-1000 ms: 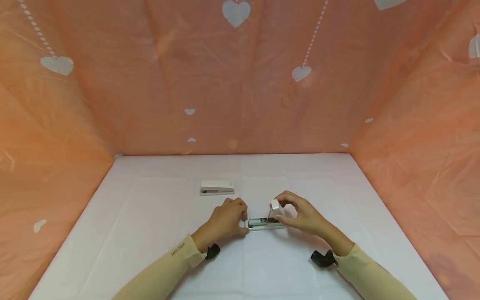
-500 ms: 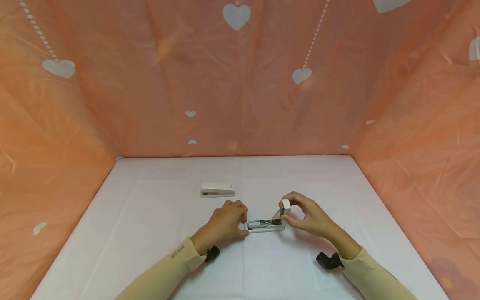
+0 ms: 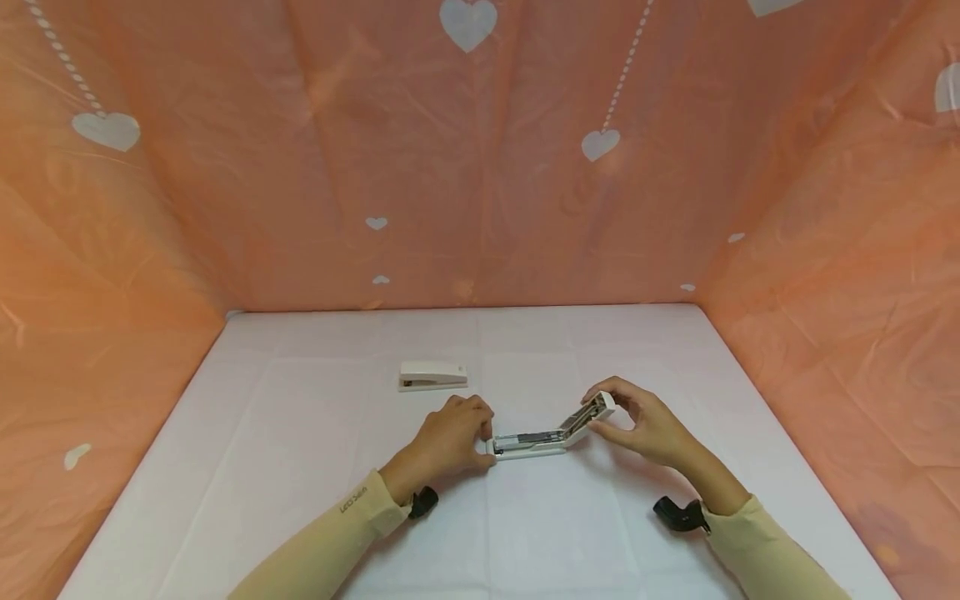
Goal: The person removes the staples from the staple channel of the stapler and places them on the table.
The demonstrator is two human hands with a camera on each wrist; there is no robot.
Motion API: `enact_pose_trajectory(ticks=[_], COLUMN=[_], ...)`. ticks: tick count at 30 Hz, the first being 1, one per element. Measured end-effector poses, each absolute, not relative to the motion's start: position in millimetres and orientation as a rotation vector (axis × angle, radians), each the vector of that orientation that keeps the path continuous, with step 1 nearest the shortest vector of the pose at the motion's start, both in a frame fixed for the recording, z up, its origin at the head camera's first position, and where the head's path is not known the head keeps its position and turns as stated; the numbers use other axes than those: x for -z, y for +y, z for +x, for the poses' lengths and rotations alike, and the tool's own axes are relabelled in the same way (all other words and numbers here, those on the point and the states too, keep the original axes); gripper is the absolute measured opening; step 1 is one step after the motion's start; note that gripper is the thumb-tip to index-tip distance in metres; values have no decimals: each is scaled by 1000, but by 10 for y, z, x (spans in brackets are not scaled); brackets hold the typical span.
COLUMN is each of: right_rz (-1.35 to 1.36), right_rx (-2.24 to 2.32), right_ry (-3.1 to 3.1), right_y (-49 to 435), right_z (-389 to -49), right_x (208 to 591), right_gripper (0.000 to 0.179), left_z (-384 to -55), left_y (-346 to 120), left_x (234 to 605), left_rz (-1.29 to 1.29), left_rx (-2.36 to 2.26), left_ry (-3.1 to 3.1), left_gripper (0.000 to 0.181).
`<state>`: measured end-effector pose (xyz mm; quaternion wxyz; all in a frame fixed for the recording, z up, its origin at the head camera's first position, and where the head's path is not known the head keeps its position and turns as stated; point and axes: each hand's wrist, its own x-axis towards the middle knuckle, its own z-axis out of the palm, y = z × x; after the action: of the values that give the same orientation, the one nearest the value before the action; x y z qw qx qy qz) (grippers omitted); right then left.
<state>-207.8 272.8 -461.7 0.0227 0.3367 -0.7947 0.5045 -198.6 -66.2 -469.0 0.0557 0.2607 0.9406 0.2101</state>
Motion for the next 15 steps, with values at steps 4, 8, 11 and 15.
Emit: enact_pose_trajectory(ticks=[4, 8, 11, 15], right_rz=[1041, 1034, 1034, 1026], right_rx=[-1465, -1347, -1291, -1243], right_ry=[-2499, -2561, -2603, -2661], right_y=[2788, 2852, 2891, 2931], right_z=[-2079, -2088, -2097, -2110], right_x=[4590, 4569, 4558, 4555], right_gripper=[36, 37, 36, 35], left_z=[-1989, -1987, -1988, -1993], left_y=[-665, -665, -664, -664], left_x=[4674, 4681, 4689, 4695], left_rz=[790, 797, 799, 799], left_rx=[-639, -638, -629, -629], left_ry=[2851, 2850, 2854, 2862], left_gripper=[30, 30, 30, 31])
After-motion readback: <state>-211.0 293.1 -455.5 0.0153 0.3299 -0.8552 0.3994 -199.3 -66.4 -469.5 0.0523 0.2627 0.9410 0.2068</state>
